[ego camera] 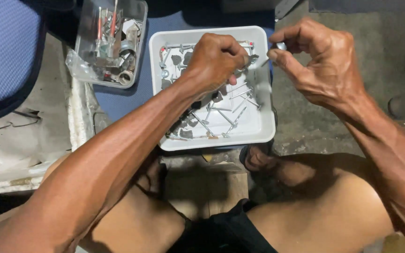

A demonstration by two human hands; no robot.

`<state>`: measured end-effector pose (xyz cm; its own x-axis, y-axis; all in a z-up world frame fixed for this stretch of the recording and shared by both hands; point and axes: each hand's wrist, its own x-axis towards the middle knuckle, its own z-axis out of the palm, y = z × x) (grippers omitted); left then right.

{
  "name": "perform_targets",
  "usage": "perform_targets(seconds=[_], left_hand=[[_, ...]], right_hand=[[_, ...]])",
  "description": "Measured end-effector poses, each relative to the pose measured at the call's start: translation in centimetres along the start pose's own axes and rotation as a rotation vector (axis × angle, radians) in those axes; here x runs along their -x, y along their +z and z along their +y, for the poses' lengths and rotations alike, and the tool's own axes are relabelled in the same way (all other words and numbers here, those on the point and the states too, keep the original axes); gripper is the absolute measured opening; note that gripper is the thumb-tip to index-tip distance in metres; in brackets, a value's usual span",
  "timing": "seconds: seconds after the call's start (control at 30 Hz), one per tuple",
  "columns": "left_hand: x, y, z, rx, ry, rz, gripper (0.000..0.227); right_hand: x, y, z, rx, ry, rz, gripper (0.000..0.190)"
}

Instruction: Assembling small metal terminals with electrical wires in a workshop setting.

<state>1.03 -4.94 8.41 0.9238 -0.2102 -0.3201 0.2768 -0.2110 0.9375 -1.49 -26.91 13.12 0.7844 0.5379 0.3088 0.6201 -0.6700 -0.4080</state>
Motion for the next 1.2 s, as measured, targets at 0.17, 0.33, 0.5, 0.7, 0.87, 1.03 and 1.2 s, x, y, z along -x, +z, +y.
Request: perform_targets(seconds=[0.17,0.33,0.5,0.7,0.87,1.03,1.2], left_hand=[[2.4,-0.3,2.0,0.212,-0.223,-0.056,0.009],[2.5,0.2,1.9,0.379,-0.268,-0.081,0.01],[2.8,0.4,2.3,0.399,-0.285,-0.072,0.011],[2.3,0.9,3.2,0.614,-0.207,-0.003,0.01],[3.0,-0.6,3.6,0.348,-0.195,0.063,0.002],[2.4,-2.0,1.3,-0.06,-0.188,0.157,0.012],[-0.2,-2.1,-6.3,-0.798,0.28,-0.194,0.011]], right_hand=[[0.1,0.8,-0.9,-0.117,0.056,0.099,0.011],[0.2,1.5,-0.9,-0.086,0.006,0.104,0.012],[0.2,1.7,-1.3,-0.058,-0.159,0.165,0.007],[-0.7,1.5,-1.1,-0.034,-0.294,0.112,0.021],[-0.6,2.1,-1.2,-0.089,-0.242,-0.052,0.041],[0.4,4.2,1.7,0.076,-0.265,-0.273,0.023],[0.6,4.6,0.9,0.183,-0.181,-0.434,0.019]])
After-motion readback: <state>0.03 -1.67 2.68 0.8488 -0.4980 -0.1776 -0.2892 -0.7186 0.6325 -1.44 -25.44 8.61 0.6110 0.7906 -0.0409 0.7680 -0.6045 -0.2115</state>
